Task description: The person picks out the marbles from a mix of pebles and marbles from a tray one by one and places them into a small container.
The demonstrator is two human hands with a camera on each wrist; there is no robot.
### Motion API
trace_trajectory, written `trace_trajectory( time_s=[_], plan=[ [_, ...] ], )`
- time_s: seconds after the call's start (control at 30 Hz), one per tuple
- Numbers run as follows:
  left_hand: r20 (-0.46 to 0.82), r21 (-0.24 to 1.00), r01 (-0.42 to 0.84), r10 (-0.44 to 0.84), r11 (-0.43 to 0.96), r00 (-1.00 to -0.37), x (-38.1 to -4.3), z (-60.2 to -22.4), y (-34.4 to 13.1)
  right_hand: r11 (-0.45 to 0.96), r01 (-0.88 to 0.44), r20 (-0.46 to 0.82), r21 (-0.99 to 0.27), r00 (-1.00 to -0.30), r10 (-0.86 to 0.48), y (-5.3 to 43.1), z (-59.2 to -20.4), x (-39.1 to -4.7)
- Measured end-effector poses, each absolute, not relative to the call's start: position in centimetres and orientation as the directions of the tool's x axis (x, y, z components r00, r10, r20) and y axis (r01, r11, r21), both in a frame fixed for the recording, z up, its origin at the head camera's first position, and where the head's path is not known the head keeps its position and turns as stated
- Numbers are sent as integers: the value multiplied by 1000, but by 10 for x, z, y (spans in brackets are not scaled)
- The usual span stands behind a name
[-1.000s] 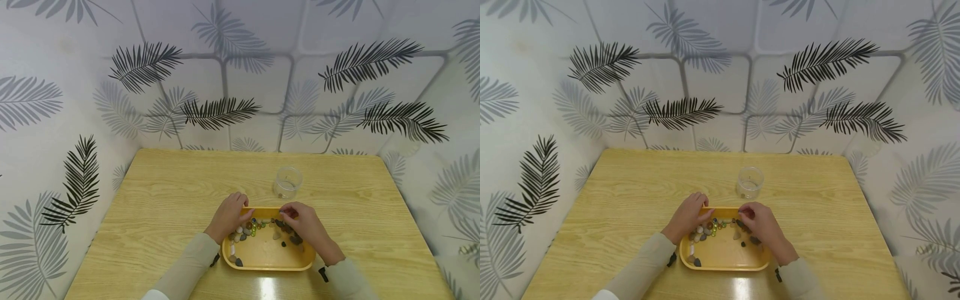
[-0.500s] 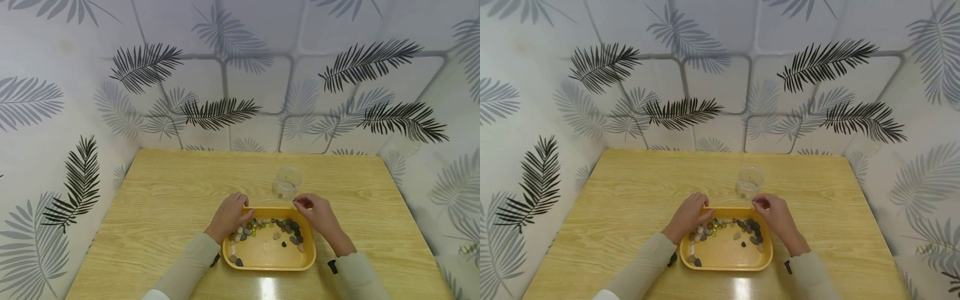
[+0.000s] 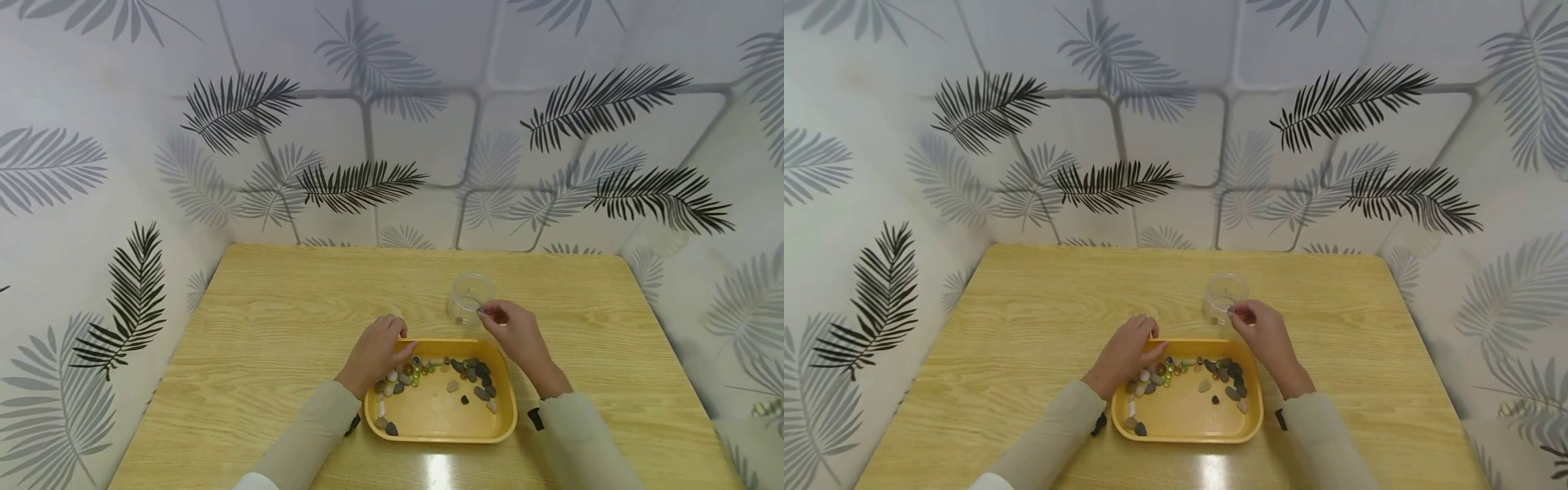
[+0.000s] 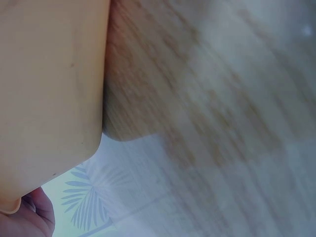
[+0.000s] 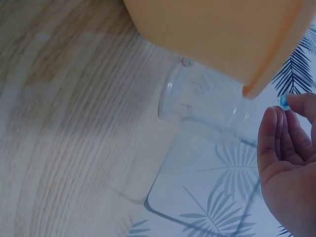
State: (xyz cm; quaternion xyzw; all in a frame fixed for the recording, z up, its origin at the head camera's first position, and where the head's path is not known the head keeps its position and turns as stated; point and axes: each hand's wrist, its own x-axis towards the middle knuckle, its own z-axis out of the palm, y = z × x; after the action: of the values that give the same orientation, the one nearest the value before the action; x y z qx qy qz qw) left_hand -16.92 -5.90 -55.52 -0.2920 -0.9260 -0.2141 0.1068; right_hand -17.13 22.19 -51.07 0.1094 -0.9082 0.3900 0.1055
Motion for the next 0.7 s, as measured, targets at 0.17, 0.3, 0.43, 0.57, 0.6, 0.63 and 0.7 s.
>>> trace_trajectory(
  time_s=[0.17,0.3,0.43,0.57,0.6,0.63,0.7],
  plan=[
    [319,330,586,497,740,-807,-170,-557,-60,680,-274,285,-680,-953,-99,219,-513,-180],
    [312,323,584,499,744,-808,-170,-557,-59,694,-257,276,-672,-957,-86,218,-515,-184],
    [308,319,582,499,748,-810,-169,-557,-59,715,-242,263,-655,-961,-85,217,-518,-188],
    [317,319,582,494,748,-810,-169,-556,-59,735,-238,262,-635,-961,-85,215,-519,-191],
    [320,318,583,494,748,-808,-169,-556,-59,737,-236,259,-633,-962,-86,215,-519,-192],
    [322,317,584,494,748,-808,-169,-556,-59,740,-234,256,-631,-963,-86,215,-519,-193],
    [324,315,584,494,748,-807,-170,-555,-59,745,-227,246,-627,-965,-87,214,-519,-195]
  ],
)
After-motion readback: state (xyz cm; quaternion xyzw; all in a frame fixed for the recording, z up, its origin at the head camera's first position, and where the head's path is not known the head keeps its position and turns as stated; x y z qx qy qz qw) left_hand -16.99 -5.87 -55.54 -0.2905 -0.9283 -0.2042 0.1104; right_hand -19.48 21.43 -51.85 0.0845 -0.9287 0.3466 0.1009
